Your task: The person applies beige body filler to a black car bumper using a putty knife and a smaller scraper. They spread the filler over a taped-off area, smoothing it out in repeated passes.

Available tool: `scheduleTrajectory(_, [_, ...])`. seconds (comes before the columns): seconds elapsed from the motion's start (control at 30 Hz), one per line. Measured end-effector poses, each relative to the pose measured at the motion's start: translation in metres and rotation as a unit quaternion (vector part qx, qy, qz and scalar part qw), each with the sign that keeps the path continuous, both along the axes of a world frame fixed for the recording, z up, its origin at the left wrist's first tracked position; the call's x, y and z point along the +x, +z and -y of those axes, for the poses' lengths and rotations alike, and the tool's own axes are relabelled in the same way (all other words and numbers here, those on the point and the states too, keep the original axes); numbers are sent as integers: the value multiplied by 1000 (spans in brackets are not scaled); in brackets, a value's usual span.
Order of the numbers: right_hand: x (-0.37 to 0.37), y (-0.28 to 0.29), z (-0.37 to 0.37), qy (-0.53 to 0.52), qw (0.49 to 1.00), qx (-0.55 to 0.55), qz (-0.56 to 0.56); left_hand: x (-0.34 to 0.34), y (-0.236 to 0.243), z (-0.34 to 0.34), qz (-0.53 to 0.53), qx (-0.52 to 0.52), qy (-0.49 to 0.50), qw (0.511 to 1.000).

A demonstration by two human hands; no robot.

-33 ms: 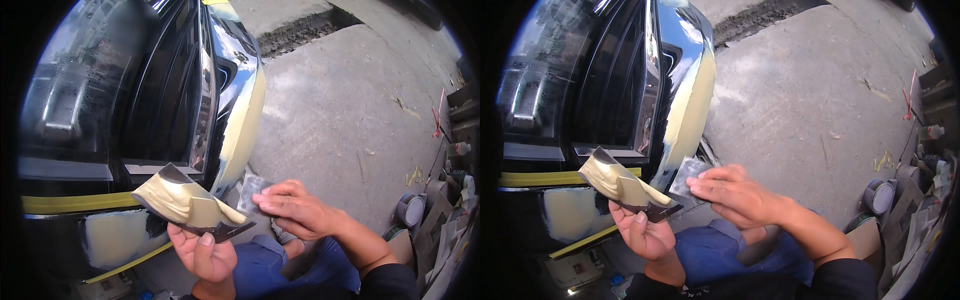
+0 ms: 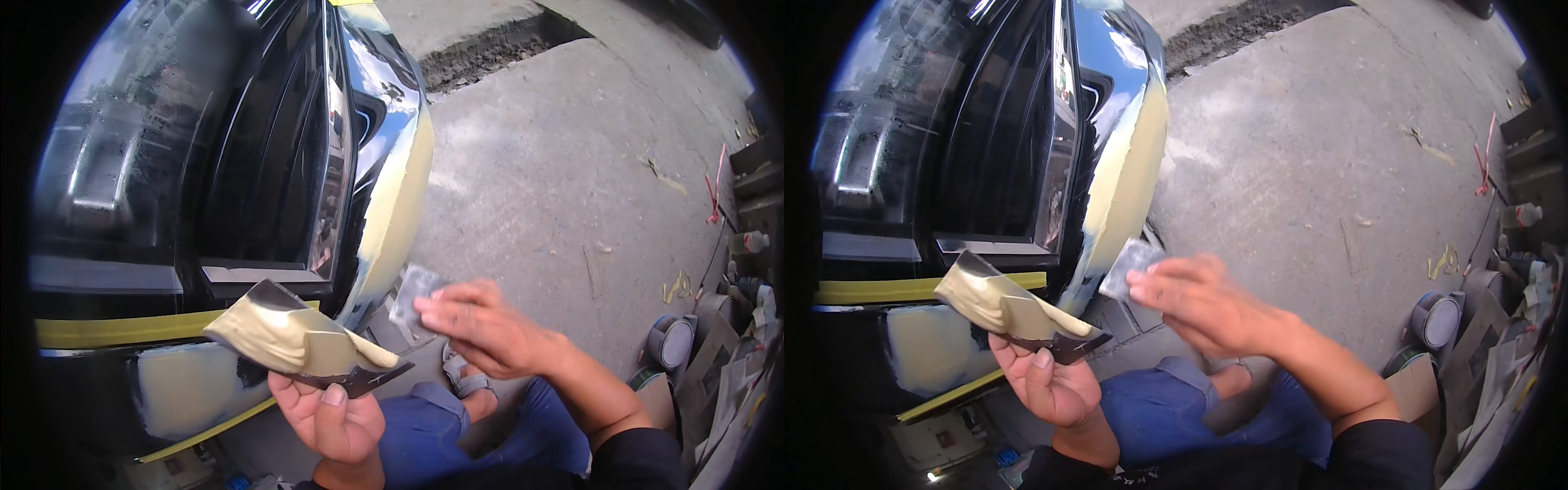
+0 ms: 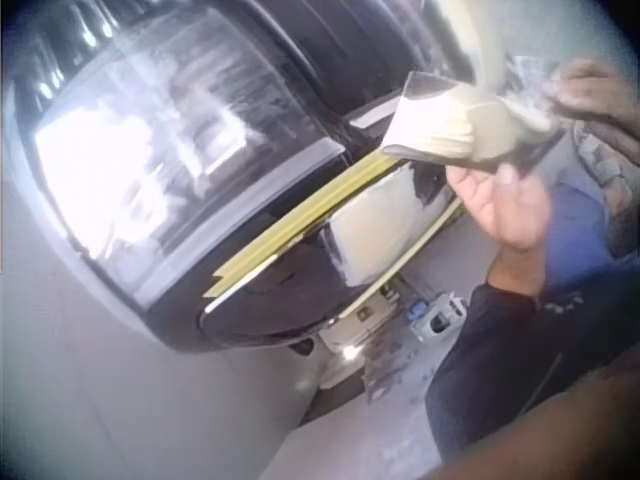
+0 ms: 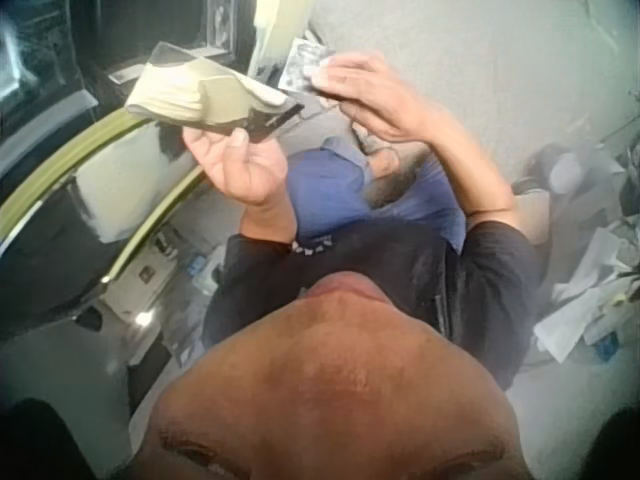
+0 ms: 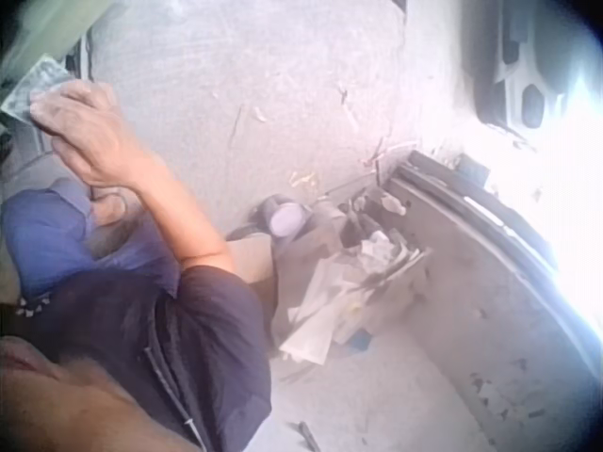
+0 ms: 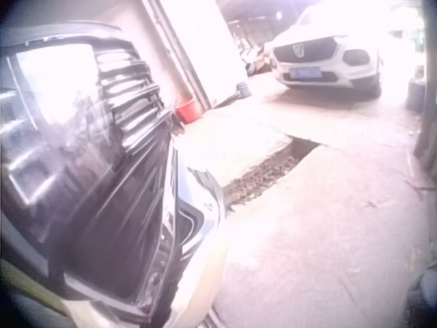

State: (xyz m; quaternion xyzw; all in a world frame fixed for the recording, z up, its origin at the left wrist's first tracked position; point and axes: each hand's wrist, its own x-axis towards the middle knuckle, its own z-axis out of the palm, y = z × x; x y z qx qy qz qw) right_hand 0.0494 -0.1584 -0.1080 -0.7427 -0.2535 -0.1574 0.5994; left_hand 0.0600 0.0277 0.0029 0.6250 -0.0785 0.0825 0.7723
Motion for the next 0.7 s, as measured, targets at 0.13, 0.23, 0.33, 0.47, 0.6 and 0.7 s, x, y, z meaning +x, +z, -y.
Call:
scheduleTrajectory(0.13, [40, 7, 15, -157, 947, -276, 47, -13, -1, -4, 59, 37, 60, 996])
scheduleTrajectory(0.23, [69, 16, 20, -153, 918, -347, 116, -13, 2, -2, 52, 50, 72, 995])
scheduleTrajectory(0.33, [82, 28, 20, -112, 909, -368, 161, -11, 3, -6, 51, 55, 74, 994])
scheduleTrajectory(0.47, [88, 32, 15, -78, 906, -373, 182, -9, 3, -8, 51, 56, 79, 994])
scheduleTrajectory(0.6, [89, 27, 13, -74, 906, -373, 185, -7, 1, -6, 49, 58, 80, 994])
scheduleTrajectory(0.7, [86, 17, 15, -89, 910, -363, 178, -7, 3, -2, 44, 63, 83, 994])
